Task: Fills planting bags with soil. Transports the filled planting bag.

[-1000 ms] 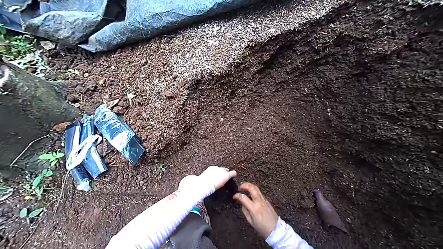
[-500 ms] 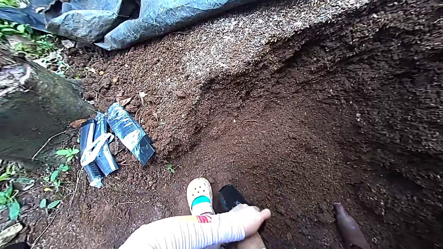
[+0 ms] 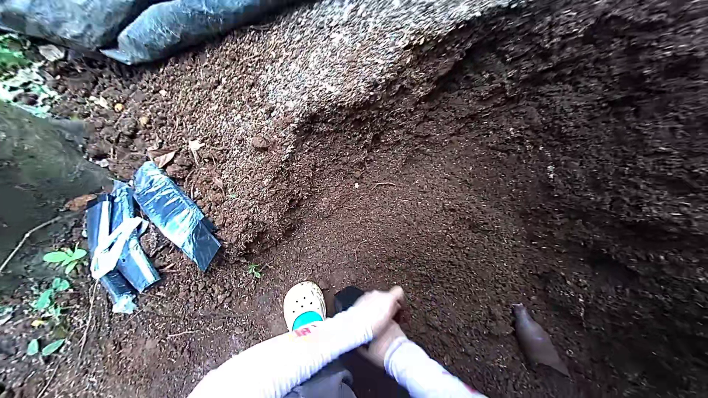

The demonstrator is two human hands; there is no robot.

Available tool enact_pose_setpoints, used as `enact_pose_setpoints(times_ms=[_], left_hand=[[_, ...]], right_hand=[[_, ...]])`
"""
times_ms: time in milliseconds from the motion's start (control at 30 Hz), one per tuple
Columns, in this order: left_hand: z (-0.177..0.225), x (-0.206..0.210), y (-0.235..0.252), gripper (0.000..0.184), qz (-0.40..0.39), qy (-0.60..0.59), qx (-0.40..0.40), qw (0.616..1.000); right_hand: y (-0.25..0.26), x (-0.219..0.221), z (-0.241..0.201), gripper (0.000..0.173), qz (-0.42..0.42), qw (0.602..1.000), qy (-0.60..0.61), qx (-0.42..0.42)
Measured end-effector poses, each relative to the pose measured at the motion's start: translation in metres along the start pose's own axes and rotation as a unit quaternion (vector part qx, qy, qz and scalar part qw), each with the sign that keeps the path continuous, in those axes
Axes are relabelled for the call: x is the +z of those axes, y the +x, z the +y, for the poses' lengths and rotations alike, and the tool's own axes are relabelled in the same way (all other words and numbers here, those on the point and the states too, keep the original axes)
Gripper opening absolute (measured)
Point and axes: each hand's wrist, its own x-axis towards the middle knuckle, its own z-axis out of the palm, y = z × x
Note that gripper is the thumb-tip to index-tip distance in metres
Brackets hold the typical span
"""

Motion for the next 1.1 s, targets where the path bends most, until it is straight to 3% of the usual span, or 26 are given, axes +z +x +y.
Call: enact_pose_setpoints(times_ms=[100, 167, 267, 333, 367, 433, 500, 600, 700, 767, 900, 933, 1033, 1100], left_hand=[[-0.011, -0.051, -0.009, 0.033, 0.076, -0.024, -0.077, 0.994], [-0.028, -0.070, -0.015, 0.032, 0.117, -0.011, -0.103, 0.988], [-0.044, -0.076, -0.014, 0.027, 0.142, 0.019, -0.091, 0.985], [-0.040, -0.072, -0.015, 0.016, 0.147, 0.027, -0.067, 0.986], [-0.036, -0.069, -0.015, 0.015, 0.141, 0.026, -0.058, 0.988], [-0.027, -0.068, -0.012, 0.023, 0.087, 0.040, -0.065, 0.993], [-0.021, -0.069, -0.008, 0.029, 0.001, 0.106, -0.063, 0.992], [-0.014, -0.071, -0.003, 0.031, -0.098, 0.198, -0.061, 0.973], [-0.013, -0.070, -0.002, 0.032, -0.156, 0.230, -0.074, 0.958], [-0.008, -0.068, 0.005, 0.034, -0.215, 0.249, -0.111, 0.938], [0.011, -0.056, 0.016, 0.038, -0.371, 0.340, -0.169, 0.847], [0.008, -0.049, 0.015, 0.042, -0.386, 0.344, -0.150, 0.842], [0.013, -0.038, 0.009, 0.051, -0.406, 0.325, -0.098, 0.849], [0.032, -0.040, 0.008, 0.048, -0.395, 0.287, -0.096, 0.868]], right_hand=[[0.032, -0.016, 0.037, 0.051, 0.084, 0.978, -0.064, -0.180], [0.021, -0.037, 0.053, 0.040, 0.128, 0.960, -0.059, -0.243], [0.000, -0.037, 0.086, 0.035, 0.279, 0.928, 0.119, -0.217], [-0.002, -0.005, 0.103, 0.038, 0.305, 0.873, 0.367, -0.100], [0.004, 0.019, 0.106, 0.043, 0.251, 0.825, 0.505, -0.030], [0.026, 0.085, 0.097, 0.068, 0.075, 0.668, 0.737, 0.070], [0.055, 0.147, 0.081, 0.097, -0.073, 0.516, 0.847, 0.101], [0.099, 0.169, 0.076, 0.114, -0.084, 0.311, 0.939, 0.122], [0.106, 0.146, 0.089, 0.113, -0.049, 0.201, 0.973, 0.097], [0.110, 0.121, 0.097, 0.110, -0.009, 0.152, 0.986, 0.070], [0.109, 0.077, 0.104, 0.090, 0.076, 0.045, 0.994, 0.063], [0.109, 0.069, 0.108, 0.088, 0.097, 0.033, 0.994, 0.044], [0.116, 0.038, 0.130, 0.089, 0.149, 0.047, 0.988, -0.017], [0.122, 0.024, 0.139, 0.091, 0.171, 0.020, 0.983, -0.057]])
